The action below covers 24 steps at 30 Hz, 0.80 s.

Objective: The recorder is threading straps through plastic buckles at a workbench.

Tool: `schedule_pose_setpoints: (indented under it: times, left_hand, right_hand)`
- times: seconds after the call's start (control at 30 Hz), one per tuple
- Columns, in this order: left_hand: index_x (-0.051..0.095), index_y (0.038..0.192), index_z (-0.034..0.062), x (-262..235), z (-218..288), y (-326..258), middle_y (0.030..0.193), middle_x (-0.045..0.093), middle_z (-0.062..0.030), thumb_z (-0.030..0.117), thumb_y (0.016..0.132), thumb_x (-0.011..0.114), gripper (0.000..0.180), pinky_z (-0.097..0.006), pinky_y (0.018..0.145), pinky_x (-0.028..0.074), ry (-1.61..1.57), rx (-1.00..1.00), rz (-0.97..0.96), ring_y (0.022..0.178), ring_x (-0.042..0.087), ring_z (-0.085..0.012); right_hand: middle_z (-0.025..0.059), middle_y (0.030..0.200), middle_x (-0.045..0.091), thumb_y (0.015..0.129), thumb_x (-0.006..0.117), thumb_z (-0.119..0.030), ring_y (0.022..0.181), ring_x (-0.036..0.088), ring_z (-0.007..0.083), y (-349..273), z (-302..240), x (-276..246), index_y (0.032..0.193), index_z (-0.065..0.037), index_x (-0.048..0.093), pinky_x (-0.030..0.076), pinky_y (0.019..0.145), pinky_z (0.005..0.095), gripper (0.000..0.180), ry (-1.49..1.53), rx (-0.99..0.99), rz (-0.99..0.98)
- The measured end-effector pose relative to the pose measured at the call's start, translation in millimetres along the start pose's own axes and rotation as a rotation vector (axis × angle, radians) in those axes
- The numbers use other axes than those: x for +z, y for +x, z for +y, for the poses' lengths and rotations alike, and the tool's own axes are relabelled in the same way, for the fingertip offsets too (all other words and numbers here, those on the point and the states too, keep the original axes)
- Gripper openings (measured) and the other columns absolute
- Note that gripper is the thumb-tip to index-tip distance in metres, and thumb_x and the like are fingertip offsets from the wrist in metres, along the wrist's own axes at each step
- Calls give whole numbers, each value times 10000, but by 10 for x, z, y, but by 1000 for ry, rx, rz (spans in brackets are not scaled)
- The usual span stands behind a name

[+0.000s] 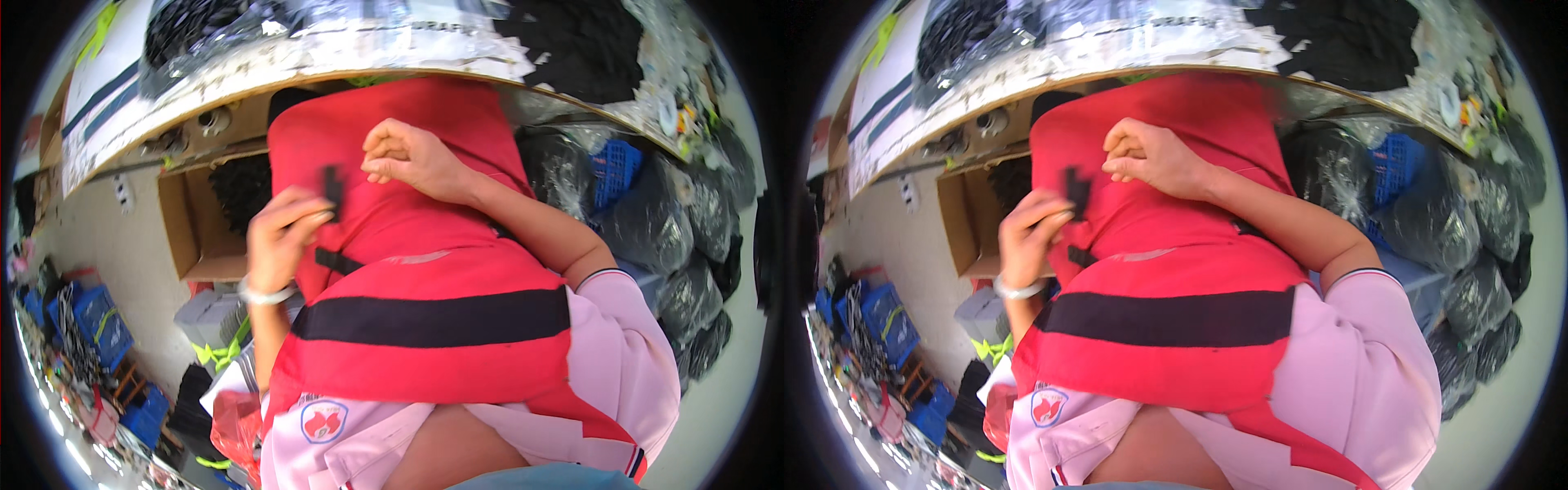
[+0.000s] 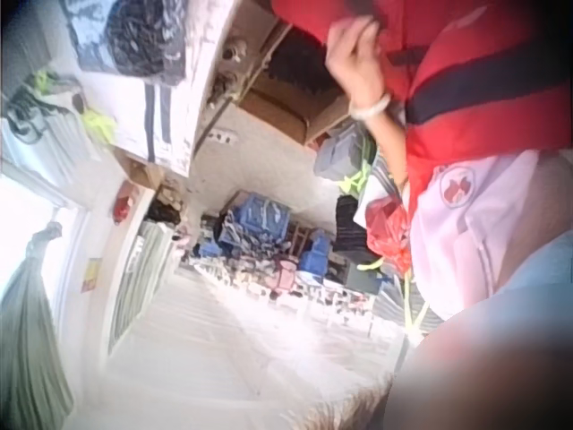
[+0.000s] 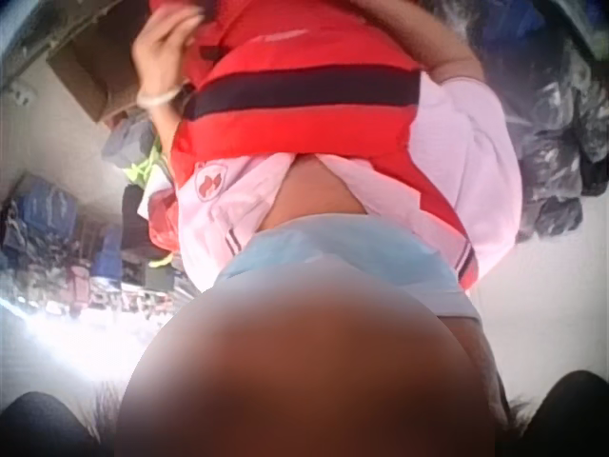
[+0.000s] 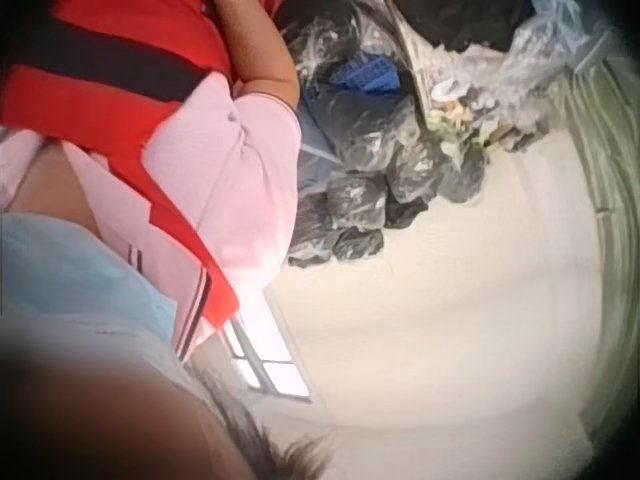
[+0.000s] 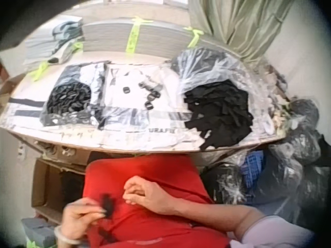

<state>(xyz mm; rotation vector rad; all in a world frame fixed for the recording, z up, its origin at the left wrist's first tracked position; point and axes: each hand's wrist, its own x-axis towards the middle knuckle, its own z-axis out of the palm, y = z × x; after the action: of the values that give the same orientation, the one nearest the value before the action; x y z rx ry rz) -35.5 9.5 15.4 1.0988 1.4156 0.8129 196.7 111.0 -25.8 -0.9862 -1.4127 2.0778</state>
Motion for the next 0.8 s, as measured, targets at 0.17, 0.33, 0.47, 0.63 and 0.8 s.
schedule_pose_setpoints:
  times: [0.17, 0.33, 0.47, 0.63, 0.8]
  left_hand:
    - [640, 1142, 16, -921, -645, -530, 982, 639, -66, 180, 960, 589, 250, -201, 519, 433, -137, -125, 774, 674, 567, -89]
    - [557, 1245, 28, -893, -1122, -317, 1115, 638, -101, 273, 999, 510, 350, -285, 734, 518, -894, -99, 602, 882, 602, -186]
    - [473, 1318, 13, -200, -868, 148, 1116, 620, -132, 84, 970, 524, 359, -275, 691, 522, -871, -69, 215, 858, 607, -170]
    - [507, 1261, 33, 401, -319, 517, 1009, 647, -114, 68, 956, 557, 312, -219, 536, 467, -674, -9, -102, 708, 592, -122]
    - [553, 1199, 2, 499, -231, 610, 966, 670, -119, 92, 958, 567, 257, -222, 566, 498, -730, -55, -178, 705, 621, -123]
  right_hand:
    - [89, 894, 673, 896, 636, -151, 769, 648, 165, -346, -508, -780, 1046, -53, 640, 517, 716, 283, 179, -890, -376, 581]
    - [103, 1115, 606, 798, 610, -26, 1046, 572, 322, -730, -424, -1692, 1169, -89, 612, 470, 900, 381, 376, -1505, -294, 677]
    - [98, 1014, 646, 834, 657, -76, 941, 629, 294, -664, -200, -1906, 1032, -55, 676, 505, 813, 347, 201, -1272, -477, 717]
    - [63, 1015, 645, 845, 673, -108, 858, 647, 257, -471, -605, -1770, 1000, -67, 691, 509, 760, 315, 161, -1246, -457, 716]
    - [37, 1074, 622, 798, 717, -115, 908, 632, 221, -642, -509, -1806, 1040, -104, 683, 503, 766, 314, 245, -1495, -363, 614]
